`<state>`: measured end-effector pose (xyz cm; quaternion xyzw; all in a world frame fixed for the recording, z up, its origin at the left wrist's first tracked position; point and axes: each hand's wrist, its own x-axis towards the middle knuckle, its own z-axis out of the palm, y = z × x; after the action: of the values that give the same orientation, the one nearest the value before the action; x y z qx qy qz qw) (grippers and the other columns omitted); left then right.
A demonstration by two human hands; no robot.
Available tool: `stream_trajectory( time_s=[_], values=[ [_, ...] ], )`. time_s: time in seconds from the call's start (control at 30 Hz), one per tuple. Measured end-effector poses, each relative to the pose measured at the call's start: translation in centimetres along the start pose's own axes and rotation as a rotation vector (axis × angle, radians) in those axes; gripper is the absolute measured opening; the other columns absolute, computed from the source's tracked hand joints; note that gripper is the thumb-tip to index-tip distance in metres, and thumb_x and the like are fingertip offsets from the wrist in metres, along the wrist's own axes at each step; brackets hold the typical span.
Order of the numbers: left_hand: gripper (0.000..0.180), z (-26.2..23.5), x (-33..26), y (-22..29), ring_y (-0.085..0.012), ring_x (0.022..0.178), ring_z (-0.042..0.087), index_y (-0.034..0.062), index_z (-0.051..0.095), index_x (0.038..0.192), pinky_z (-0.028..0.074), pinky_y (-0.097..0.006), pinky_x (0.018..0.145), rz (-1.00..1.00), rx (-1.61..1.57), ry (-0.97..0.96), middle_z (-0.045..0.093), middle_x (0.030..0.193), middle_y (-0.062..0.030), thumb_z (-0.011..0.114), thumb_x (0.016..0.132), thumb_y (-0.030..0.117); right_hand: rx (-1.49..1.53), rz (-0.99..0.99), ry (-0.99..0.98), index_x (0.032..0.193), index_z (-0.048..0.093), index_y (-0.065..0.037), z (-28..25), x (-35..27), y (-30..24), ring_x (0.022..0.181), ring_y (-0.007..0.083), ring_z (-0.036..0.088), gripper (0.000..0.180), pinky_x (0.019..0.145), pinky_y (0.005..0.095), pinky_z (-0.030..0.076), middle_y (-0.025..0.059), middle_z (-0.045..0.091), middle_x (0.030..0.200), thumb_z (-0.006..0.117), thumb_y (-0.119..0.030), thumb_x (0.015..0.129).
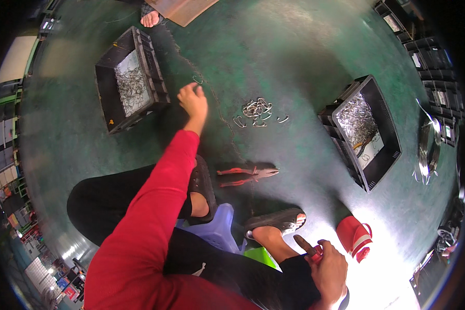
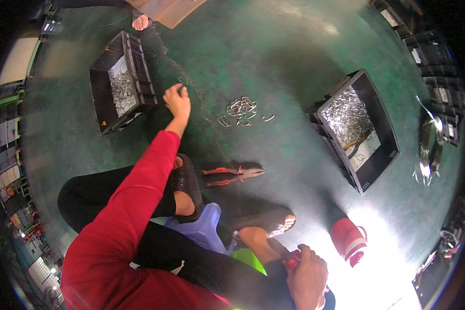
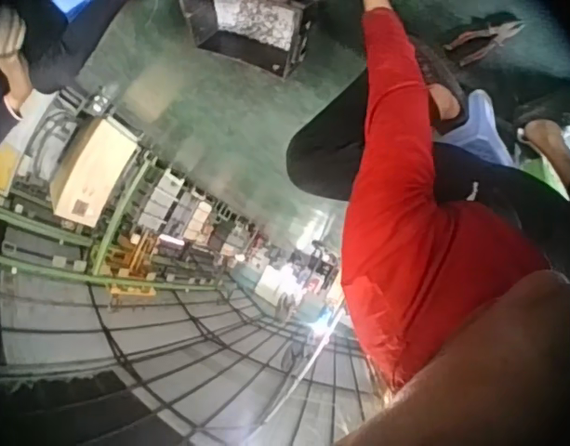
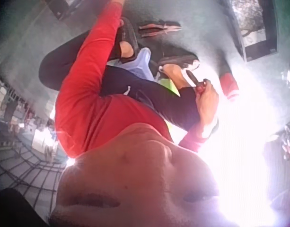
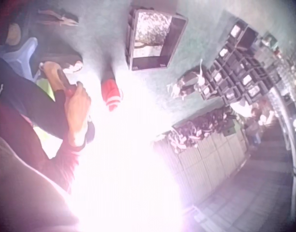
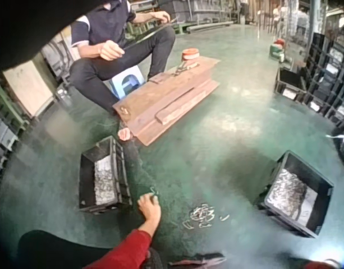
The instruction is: The person sits on a low stool and repeatedly picks up small metal wire pieces from the floor. Using red-handled pliers, they bend each piece into a loop and drop it into a black bin. A coworker across the table also handles wire.
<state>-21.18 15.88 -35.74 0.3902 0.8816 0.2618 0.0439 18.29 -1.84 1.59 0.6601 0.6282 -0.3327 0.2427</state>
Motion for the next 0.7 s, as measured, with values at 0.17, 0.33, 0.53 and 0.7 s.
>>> stream_trajectory(
  time_s=[0.17, 0.33, 0.53, 0.7],
  values=[
    [0.025, 0.0, 4.7, -1.1, -0.0274, 0.114, 0.049, 0.0182, 0.065, 0.103, 0.039, -0.054, 0.095, -0.194, 0.148, -0.095, 0.059, 0.111, -0.0035, 0.07, 0.083, 0.033, 0.005, 0.011, -0.008, 0.108, 0.058, -0.004, 0.3, 0.3, 0.0, 0.082, 0.0385, 0.064, 0.042, 0.071, 0.0467, 0.048, 0.0174, 0.067, 0.088, 0.078, -0.018, 0.074],
    [0.025, 1.0, 4.7, 0.4, -0.0255, 0.11, 0.054, 0.0172, 0.067, 0.096, 0.04, -0.05, 0.091, -0.167, 0.203, -0.161, 0.063, 0.105, -0.0017, 0.072, 0.081, 0.036, 0.033, -0.007, 0.007, 0.109, 0.057, -0.003, 0.7, 0.8, 0.3, 0.081, 0.0386, 0.064, 0.041, 0.071, 0.0467, 0.048, 0.018, 0.067, 0.088, 0.077, -0.018, 0.076],
    [0.019, 1.3, 2.4, 3.0, -0.0292, 0.094, 0.062, 0.0079, 0.067, 0.088, 0.047, -0.041, 0.082, -0.084, -0.242, -0.367, 0.066, 0.089, -0.0114, 0.068, 0.084, 0.027, 0.014, -0.03, 0.007, 0.11, 0.057, -0.002, 0.7, 0.6, 0.1, 0.082, 0.0381, 0.063, 0.042, 0.072, 0.0463, 0.048, 0.0181, 0.067, 0.087, 0.076, -0.017, 0.076],
    [0.021, 0.8, -6.2, 5.7, -0.0327, 0.11, 0.053, 0.0082, 0.062, 0.107, 0.043, -0.05, 0.09, 0.58, -0.277, -0.216, 0.06, 0.112, -0.0115, 0.053, 0.093, 0.021, -0.004, -0.021, 0.007, 0.111, 0.057, -0.004, 0.7, 0.1, 0.2, 0.083, 0.0369, 0.063, 0.043, 0.074, 0.0453, 0.047, 0.0169, 0.066, 0.088, 0.077, -0.017, 0.075]
  ],
)
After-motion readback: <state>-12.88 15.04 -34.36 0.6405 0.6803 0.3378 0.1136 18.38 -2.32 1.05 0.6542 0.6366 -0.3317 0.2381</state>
